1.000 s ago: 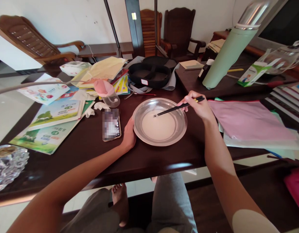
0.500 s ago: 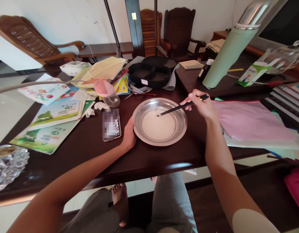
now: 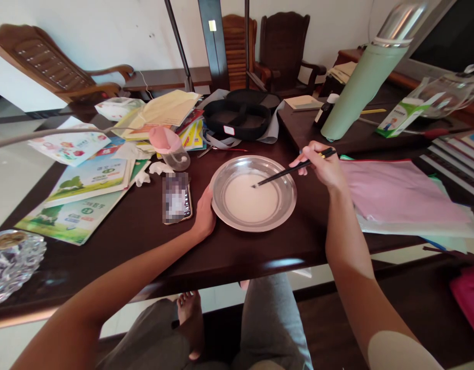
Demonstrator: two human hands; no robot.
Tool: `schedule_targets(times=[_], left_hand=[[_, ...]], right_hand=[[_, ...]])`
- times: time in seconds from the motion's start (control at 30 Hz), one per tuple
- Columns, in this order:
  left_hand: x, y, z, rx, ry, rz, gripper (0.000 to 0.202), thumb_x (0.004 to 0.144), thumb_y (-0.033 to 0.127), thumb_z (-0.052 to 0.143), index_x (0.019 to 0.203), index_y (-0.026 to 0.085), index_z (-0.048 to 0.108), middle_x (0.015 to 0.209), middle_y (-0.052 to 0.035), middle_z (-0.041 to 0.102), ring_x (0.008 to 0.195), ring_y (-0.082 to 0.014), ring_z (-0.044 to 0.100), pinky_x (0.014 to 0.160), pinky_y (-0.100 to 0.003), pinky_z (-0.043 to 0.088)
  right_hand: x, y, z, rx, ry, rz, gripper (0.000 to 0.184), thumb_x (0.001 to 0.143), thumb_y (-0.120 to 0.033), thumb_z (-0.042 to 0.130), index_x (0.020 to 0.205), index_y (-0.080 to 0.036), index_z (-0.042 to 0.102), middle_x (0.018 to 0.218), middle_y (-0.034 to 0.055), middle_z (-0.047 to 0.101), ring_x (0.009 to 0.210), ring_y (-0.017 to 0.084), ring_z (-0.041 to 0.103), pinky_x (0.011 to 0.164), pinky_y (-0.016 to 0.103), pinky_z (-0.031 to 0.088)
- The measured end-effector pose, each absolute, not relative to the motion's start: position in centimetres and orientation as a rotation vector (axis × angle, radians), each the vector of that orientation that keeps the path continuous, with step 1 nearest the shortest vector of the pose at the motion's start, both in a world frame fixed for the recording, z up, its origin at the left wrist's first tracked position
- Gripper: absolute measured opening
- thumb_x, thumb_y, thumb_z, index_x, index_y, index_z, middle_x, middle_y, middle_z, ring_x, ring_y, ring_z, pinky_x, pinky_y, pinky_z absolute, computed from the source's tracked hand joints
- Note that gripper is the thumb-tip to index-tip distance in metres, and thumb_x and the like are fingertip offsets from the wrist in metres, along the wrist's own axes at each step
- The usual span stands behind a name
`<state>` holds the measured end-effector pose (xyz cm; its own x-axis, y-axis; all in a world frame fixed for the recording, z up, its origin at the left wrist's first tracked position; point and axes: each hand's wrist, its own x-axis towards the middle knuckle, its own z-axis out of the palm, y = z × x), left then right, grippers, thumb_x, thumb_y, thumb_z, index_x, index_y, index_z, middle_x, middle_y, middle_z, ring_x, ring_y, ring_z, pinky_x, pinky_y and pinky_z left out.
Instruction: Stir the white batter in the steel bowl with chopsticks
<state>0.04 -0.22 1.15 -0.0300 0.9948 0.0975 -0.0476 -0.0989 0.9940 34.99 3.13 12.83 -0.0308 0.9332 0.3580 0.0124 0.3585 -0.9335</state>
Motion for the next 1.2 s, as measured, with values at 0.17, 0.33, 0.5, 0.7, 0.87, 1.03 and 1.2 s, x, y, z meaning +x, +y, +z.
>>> schedule_targets(times=[0.17, 0.33, 0.5, 0.7, 0.87, 1.03, 1.2], left_hand=[[0.1, -0.3, 1.3, 1.185, 1.121, 1.345, 0.058, 0.109, 0.064, 0.061, 0.149, 0.027, 0.081, 0.174, -0.0056, 0.072, 0.174, -0.0351, 0.055, 0.152, -0.056, 0.032], [0.2, -0.3, 1.5, 1.18, 1.144, 1.345, 0.059, 0.109, 0.065, 0.061, 0.149, 0.027, 0.081, 0.173, -0.0045, 0.072, 0.174, -0.0348, 0.054, 0.152, -0.058, 0.032], [0.3, -0.4, 1.7, 1.165, 1.12, 1.345, 0.057, 0.107, 0.064, 0.064, 0.148, 0.028, 0.082, 0.173, -0.0042, 0.072, 0.173, -0.0355, 0.056, 0.152, -0.057, 0.034], [0.0, -0.3, 1.2, 1.155, 1.114, 1.356, 0.056, 0.108, 0.067, 0.066, 0.146, 0.03, 0.083, 0.171, -0.0043, 0.074, 0.173, -0.036, 0.055, 0.153, -0.058, 0.03], [0.0, -0.3, 1.2, 1.209, 1.143, 1.332, 0.058, 0.111, 0.065, 0.059, 0.151, 0.03, 0.08, 0.171, -0.0046, 0.073, 0.175, -0.034, 0.053, 0.153, -0.058, 0.03], [0.2, -0.4, 1.6, 1.17, 1.105, 1.342, 0.054, 0.111, 0.062, 0.061, 0.147, 0.028, 0.081, 0.171, -0.005, 0.074, 0.174, -0.0343, 0.054, 0.152, -0.057, 0.031], [0.0, -0.3, 1.1, 1.173, 1.115, 1.349, 0.055, 0.111, 0.063, 0.061, 0.149, 0.027, 0.081, 0.172, -0.006, 0.073, 0.175, -0.0339, 0.053, 0.153, -0.056, 0.03]], right_hand=[[34.3, 2.8, 12.8, -0.886, -1.458, 1.123, 0.066, 0.083, -0.079, 0.098, 0.069, -0.025, 0.064, 0.064, 0.0036, 0.081, 0.046, 0.015, 0.065, 0.045, 0.029, 0.053], [33.4, 3.0, 12.8, -0.878, -1.52, 1.084, 0.063, 0.083, -0.078, 0.099, 0.074, -0.025, 0.067, 0.074, 0.0051, 0.087, 0.056, 0.017, 0.074, 0.053, 0.03, 0.061], [35.5, 2.9, 12.9, -0.938, -1.378, 0.929, 0.067, 0.084, -0.081, 0.097, 0.068, -0.026, 0.063, 0.067, 0.0051, 0.083, 0.046, 0.016, 0.063, 0.043, 0.031, 0.052], [33.8, 2.8, 12.8, -0.865, -1.499, 1.15, 0.065, 0.082, -0.08, 0.099, 0.072, -0.025, 0.066, 0.067, 0.0046, 0.083, 0.049, 0.016, 0.069, 0.048, 0.03, 0.057], [34.3, 3.0, 12.8, -0.924, -1.492, 1.005, 0.064, 0.083, -0.081, 0.098, 0.074, -0.026, 0.066, 0.076, 0.0061, 0.088, 0.056, 0.018, 0.073, 0.053, 0.032, 0.062], [36.0, 2.6, 13.2, -0.933, -1.415, 0.993, 0.066, 0.084, -0.081, 0.097, 0.067, -0.025, 0.066, 0.066, 0.0053, 0.083, 0.045, 0.016, 0.064, 0.044, 0.031, 0.055], [33.9, 2.6, 13.1, -0.88, -1.539, 1.159, 0.065, 0.082, -0.082, 0.098, 0.073, -0.025, 0.068, 0.067, 0.0034, 0.084, 0.051, 0.018, 0.072, 0.051, 0.032, 0.062]])
